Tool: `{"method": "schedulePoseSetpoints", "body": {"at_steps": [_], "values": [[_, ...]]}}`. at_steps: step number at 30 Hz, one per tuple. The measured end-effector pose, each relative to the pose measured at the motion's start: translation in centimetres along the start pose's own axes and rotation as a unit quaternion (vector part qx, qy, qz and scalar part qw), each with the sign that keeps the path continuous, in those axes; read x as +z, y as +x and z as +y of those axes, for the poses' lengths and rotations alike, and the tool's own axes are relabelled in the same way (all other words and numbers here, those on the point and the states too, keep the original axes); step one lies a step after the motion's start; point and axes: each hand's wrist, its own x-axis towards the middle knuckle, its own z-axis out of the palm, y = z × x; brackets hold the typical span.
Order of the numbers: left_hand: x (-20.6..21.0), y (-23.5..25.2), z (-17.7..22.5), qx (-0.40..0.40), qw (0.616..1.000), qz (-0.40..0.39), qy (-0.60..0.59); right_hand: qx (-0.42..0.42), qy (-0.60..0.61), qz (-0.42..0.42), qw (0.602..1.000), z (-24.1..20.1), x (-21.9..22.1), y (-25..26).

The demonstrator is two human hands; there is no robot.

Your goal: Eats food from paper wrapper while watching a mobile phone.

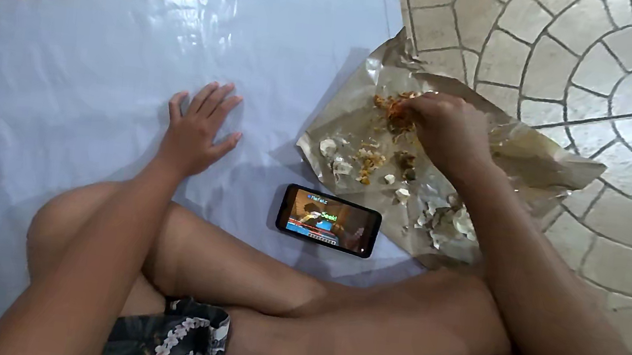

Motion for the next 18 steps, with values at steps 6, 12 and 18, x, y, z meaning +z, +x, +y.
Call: {"method": "schedulePoseSetpoints", "body": {"at_steps": [6,12,18], "values": [[-0.1,0.0,0.1,-0.005,1.0,-0.013,0.003,-0.007,-0.039,0.0,0.999,-0.5,0.5,0.0],[-0.3,0.0,0.2,-0.007,1.0,-0.02,0.006,0.013,0.035,0.033,0.999,-0.2,0.3,-0.2],[-0.1,0.1,0.2,-0.008,1.0,-0.016,0.001,0.019,0.179,0.084,0.98,1.0,-0.3,-0.5]]}}
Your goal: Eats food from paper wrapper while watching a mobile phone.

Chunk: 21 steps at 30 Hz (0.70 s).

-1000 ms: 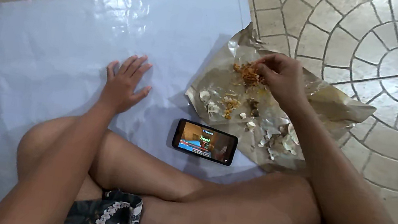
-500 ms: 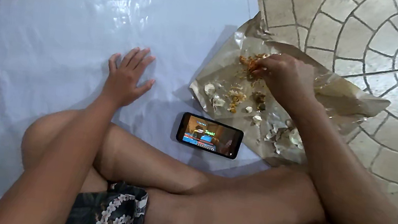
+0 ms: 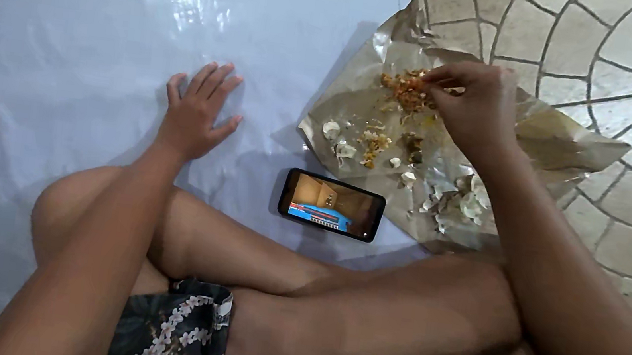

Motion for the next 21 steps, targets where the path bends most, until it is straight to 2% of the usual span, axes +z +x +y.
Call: {"method": "schedulePoseSetpoints", "body": {"at_steps": [3,10,14,16,21], "values": [[-0.2,0.0,0.1,0.0,1.0,-0.002,0.002,0.015,0.023,0.008,1.0,-0.1,-0.2,0.1],[-0.1,-0.1,0.1,-0.001,1.0,-0.004,0.005,0.103,0.047,-0.036,0.993,-0.7,-1.3,0.0],[-0.3,-0.2,0.1,-0.004,1.0,-0.01,0.007,0.046,-0.023,-0.052,0.997,-1.2,0.3,-0.4],[-0.3,0.4,0.1,0.001,1.0,-0.006,0.005,0.012,-0.055,-0.031,0.998,-1.2,0.1,-0.3],[-0.3,0.1,0.1,-0.002,1.0,-0.008,0.005,0.008,-0.089,-0.033,0.995,-1.5,0.2,-0.2]]}}
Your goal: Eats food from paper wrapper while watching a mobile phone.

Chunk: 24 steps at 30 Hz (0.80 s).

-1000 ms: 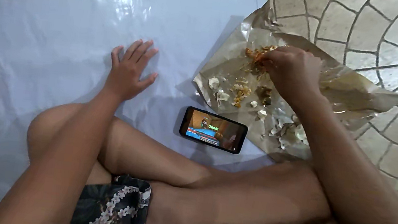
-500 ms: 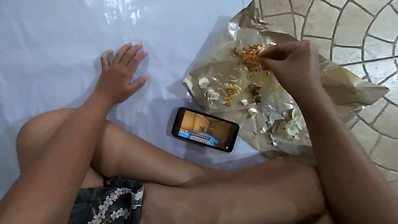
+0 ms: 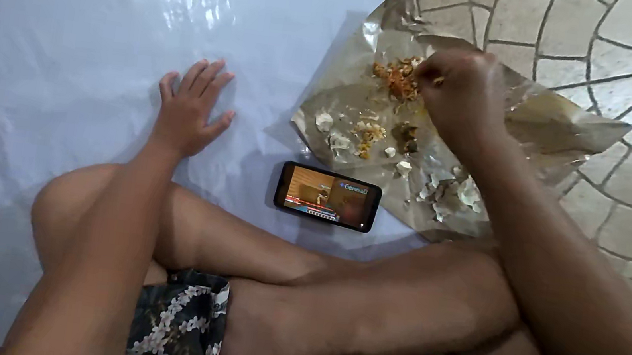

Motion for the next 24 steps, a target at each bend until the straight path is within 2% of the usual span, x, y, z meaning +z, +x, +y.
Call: {"method": "schedulePoseSetpoints", "body": {"at_steps": [3,6,9,14,21,24], "values": [[-0.1,0.1,0.2,-0.001,1.0,-0.007,0.005,-0.018,-0.036,-0.043,0.998,-0.4,1.1,-0.6],[-0.1,-0.1,0.1,-0.002,1.0,-0.005,0.002,-0.039,-0.075,-0.004,0.996,-1.4,0.2,-0.5],[0.0,-0.1,0.4,-0.006,1.0,-0.013,0.001,-0.03,-0.089,-0.028,0.995,-1.6,0.2,-1.0],[0.1,-0.1,0.0,-0.006,1.0,-0.007,0.003,-0.018,-0.067,-0.002,0.998,-1.2,-1.0,-0.7],[0.2,0.0,-0.1,0.005,1.0,0.006,0.002,-0.062,0.077,0.062,0.993,-0.3,-1.0,-0.8],[0.1,-0.1,0.1,0.003,1.0,0.001,0.001,-0.033,0.184,0.02,0.982,-0.3,-1.4,-0.8]]}}
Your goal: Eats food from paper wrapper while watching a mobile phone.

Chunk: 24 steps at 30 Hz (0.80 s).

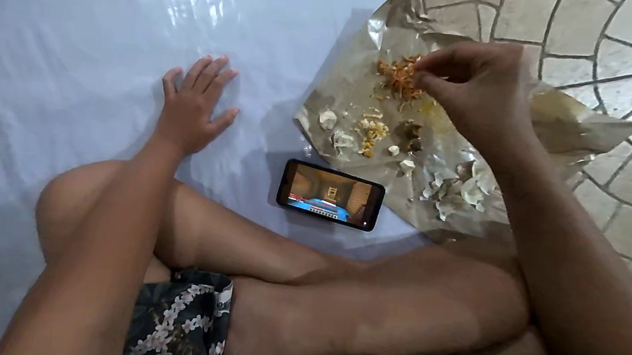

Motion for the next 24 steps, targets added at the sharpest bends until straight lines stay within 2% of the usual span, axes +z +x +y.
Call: {"method": "schedulePoseSetpoints", "body": {"at_steps": [4,9,14,17,20,24], "values": [[-0.1,0.1,0.0,-0.003,1.0,-0.004,0.003,-0.013,-0.003,-0.118,0.993,-0.4,1.0,-1.1],[-0.1,0.2,-0.1,-0.009,1.0,-0.01,0.003,-0.019,-0.112,-0.219,0.969,-0.7,2.0,-1.5],[0.1,0.1,-0.2,-0.006,1.0,-0.008,0.003,-0.01,-0.219,-0.174,0.96,-1.3,2.5,-1.7],[0.1,0.1,-0.3,-0.003,1.0,0.0,-0.001,-0.012,-0.18,-0.162,0.97,-1.2,2.6,-1.2],[0.1,0.1,-0.2,0.001,1.0,0.0,0.0,-0.065,-0.108,-0.151,0.98,0.0,3.6,-0.6],[0.0,0.0,-0.1,-0.002,1.0,-0.001,0.0,-0.15,-0.165,-0.199,0.954,0.7,5.4,0.4]]}}
